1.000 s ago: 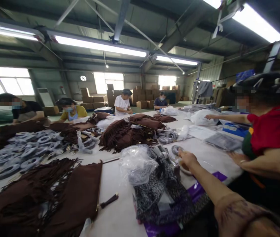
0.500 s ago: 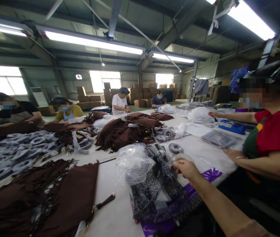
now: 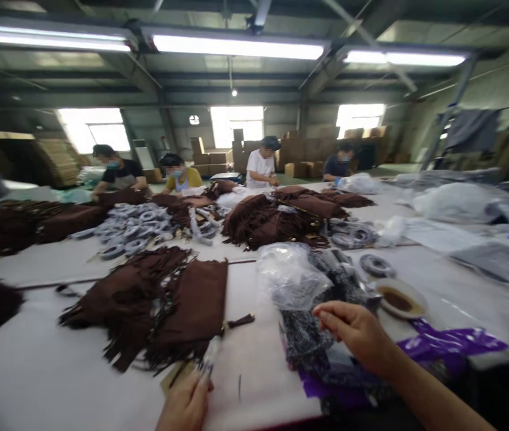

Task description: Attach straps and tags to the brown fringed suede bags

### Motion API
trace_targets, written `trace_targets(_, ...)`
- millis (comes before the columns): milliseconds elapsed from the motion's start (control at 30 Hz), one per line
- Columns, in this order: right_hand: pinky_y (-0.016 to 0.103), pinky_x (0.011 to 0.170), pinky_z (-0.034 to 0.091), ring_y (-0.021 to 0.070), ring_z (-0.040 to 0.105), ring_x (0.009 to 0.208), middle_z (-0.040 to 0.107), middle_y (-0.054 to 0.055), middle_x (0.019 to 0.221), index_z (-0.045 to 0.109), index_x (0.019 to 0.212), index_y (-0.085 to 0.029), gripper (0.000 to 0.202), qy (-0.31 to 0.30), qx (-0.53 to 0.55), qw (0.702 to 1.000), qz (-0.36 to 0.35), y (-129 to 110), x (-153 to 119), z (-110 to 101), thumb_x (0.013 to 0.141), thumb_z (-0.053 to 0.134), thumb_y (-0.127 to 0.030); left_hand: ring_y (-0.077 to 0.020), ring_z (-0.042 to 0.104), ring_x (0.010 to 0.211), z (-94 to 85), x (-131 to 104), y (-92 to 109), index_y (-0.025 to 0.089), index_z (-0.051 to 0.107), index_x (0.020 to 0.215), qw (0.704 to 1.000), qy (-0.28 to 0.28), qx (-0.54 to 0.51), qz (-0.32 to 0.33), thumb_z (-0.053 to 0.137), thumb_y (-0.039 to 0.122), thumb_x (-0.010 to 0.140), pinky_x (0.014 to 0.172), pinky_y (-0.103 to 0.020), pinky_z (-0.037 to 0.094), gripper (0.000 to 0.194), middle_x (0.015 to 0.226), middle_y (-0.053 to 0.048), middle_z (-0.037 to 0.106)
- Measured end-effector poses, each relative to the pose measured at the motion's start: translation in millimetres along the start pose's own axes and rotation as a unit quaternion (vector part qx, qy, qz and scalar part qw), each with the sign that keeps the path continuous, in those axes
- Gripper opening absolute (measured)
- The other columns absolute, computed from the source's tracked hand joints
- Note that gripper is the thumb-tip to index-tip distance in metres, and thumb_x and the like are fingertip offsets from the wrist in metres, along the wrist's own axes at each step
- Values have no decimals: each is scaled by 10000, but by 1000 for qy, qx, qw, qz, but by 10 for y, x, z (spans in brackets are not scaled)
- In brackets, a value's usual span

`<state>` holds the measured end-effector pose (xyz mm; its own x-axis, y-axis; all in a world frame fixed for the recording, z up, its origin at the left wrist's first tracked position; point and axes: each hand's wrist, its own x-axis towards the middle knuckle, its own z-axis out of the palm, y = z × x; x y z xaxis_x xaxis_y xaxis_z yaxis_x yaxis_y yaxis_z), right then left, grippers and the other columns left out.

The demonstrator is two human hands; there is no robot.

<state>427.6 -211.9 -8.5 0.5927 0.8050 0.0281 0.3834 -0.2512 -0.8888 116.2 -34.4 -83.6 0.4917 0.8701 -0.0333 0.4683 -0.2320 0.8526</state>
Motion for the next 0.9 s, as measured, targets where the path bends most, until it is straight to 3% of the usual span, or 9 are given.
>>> trace_targets(133, 232, 517, 376, 117, 491, 536, 573, 4, 563, 671, 654, -151, 395, -204, -4, 978, -45, -479, -78, 1053, 853, 549, -469, -215, 609, 722, -49, -92, 59, 190, 614, 795, 983, -19, 174, 52, 303, 287, 927, 663, -324, 408, 351, 780, -105, 676)
trace_targets(233, 216, 475, 340, 97, 444, 478, 544, -10, 495, 615, 546, -159, 370, -263, 20, 964, -31, -645, -85, 1708, 806, 563, -417, -214, 636, 732, -84, -174, 121, 179, 631, 878, 970, -32, 240, 37, 300, 248, 938, 642, -307, 402, 343, 809, -111, 694)
trace_targets(333, 201, 407, 290, 80, 402, 406, 528, -21, 452, 588, 518, -165, 329, -289, 39, 956, 12, -680, -24, 2096, 770, 559, -375, -216, 647, 728, -93, -222, 112, 188, 644, 889, 967, -38, 247, 41, 337, 184, 918, 632, -297, 399, 309, 820, -103, 701)
trace_targets(533, 188, 334, 280, 76, 414, 313, 498, -42, 361, 530, 447, -188, 299, -269, -8, 955, 122, -585, 48, 2335, 704, 630, -306, -213, 582, 574, -10, -238, -84, 177, 630, 738, 982, 59, 173, 38, 455, 128, 859, 574, -283, 365, 218, 651, -107, 623)
trace_targets(633, 184, 320, 284, 76, 411, 295, 482, -50, 339, 518, 440, -192, 294, -244, -12, 957, 158, -530, 24, 2365, 701, 627, -273, -206, 553, 549, 39, -256, -154, 179, 618, 717, 982, 73, 164, 57, 457, 118, 854, 562, -278, 359, 221, 622, -100, 592)
trace_targets(733, 181, 312, 269, 72, 399, 286, 471, -53, 335, 514, 443, -191, 301, -239, 1, 957, 165, -473, -1, 2389, 718, 600, -275, -214, 552, 571, 56, -283, -178, 181, 645, 864, 981, 99, 156, 61, 423, 180, 901, 580, -291, 374, 224, 653, -107, 598)
trace_targets(833, 180, 310, 254, 70, 393, 284, 473, -52, 336, 505, 449, -192, 307, -240, 17, 956, 170, -429, -15, 2405, 726, 587, -294, -227, 571, 639, 39, -307, -171, 206, 627, 1082, 984, 89, 129, 84, 412, 197, 915, 612, -300, 384, 272, 767, -127, 634)
trace_targets(900, 178, 313, 245, 67, 390, 286, 479, -51, 339, 498, 453, -192, 306, -238, 24, 956, 171, -421, -23, 2399, 721, 597, -302, -222, 569, 660, 20, -314, -163, 213, 645, 1031, 985, 72, 116, 101, 422, 169, 903, 625, -298, 377, 261, 795, -128, 638)
